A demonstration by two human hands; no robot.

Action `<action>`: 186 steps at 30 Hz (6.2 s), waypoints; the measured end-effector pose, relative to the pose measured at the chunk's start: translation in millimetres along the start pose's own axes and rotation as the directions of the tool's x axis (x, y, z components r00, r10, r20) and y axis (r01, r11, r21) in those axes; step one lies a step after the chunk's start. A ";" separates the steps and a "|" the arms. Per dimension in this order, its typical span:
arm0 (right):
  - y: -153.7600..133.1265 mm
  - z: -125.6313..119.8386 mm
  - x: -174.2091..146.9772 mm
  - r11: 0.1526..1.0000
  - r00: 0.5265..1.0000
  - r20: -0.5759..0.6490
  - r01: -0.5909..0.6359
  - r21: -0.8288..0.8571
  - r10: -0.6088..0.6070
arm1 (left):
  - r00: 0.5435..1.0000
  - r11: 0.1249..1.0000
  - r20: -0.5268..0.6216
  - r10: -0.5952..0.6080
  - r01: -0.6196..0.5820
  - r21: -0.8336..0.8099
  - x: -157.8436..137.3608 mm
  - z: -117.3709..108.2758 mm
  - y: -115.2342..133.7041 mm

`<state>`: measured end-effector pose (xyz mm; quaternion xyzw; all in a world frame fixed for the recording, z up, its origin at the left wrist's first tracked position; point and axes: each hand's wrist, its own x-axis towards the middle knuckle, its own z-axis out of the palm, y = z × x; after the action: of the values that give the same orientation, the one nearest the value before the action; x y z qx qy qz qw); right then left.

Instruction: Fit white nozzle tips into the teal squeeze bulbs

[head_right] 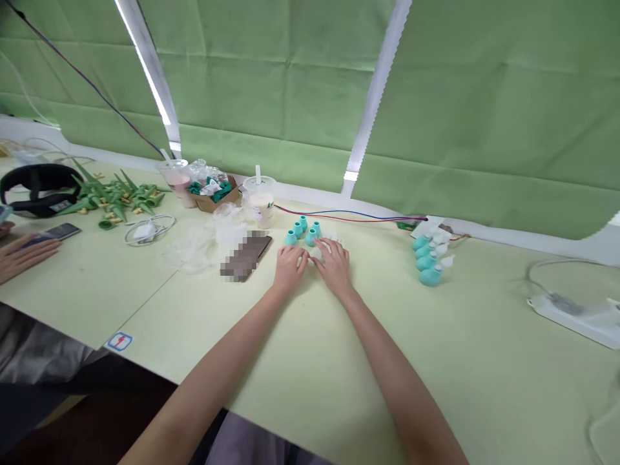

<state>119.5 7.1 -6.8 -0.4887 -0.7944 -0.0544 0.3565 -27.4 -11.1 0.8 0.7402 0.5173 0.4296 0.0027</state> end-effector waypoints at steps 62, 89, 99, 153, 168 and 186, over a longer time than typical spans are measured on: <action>0.2 -18.2 -23.7 0.979 0.964 -0.173 0.198 -0.050 -0.204 | 0.883 0.700 0.451 -0.130 0.404 -0.589 -12.9 7.4 5.4; 4.9 -30.3 -17.0 0.993 0.993 0.076 0.100 -0.062 -0.095 | 0.839 0.884 0.495 -0.226 0.390 -0.258 0.5 7.1 7.7; 8.5 -20.6 -17.1 0.998 0.993 0.116 0.030 0.063 -0.037 | 0.848 0.905 0.487 -0.208 0.356 -0.233 -3.7 4.5 21.7; 11.6 -24.9 -26.3 0.963 0.993 -0.114 0.037 0.268 -0.006 | 0.881 0.961 0.472 -0.030 0.155 -0.230 -4.5 2.0 8.0; 41.2 -26.0 -29.8 0.847 0.865 -0.061 -0.500 -0.182 0.498 | 0.891 0.881 0.375 -0.257 0.376 -0.288 2.6 10.3 -9.4; 41.9 -24.3 -28.4 0.791 0.793 -0.033 -0.609 -0.050 0.609 | 0.933 0.971 0.285 -0.219 0.238 -0.033 0.2 13.5 -17.6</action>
<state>173.7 -2.7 -17.4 -0.7281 -0.5903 0.0363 0.3465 -32.2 3.1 -15.5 0.7277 0.5795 0.3346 0.1505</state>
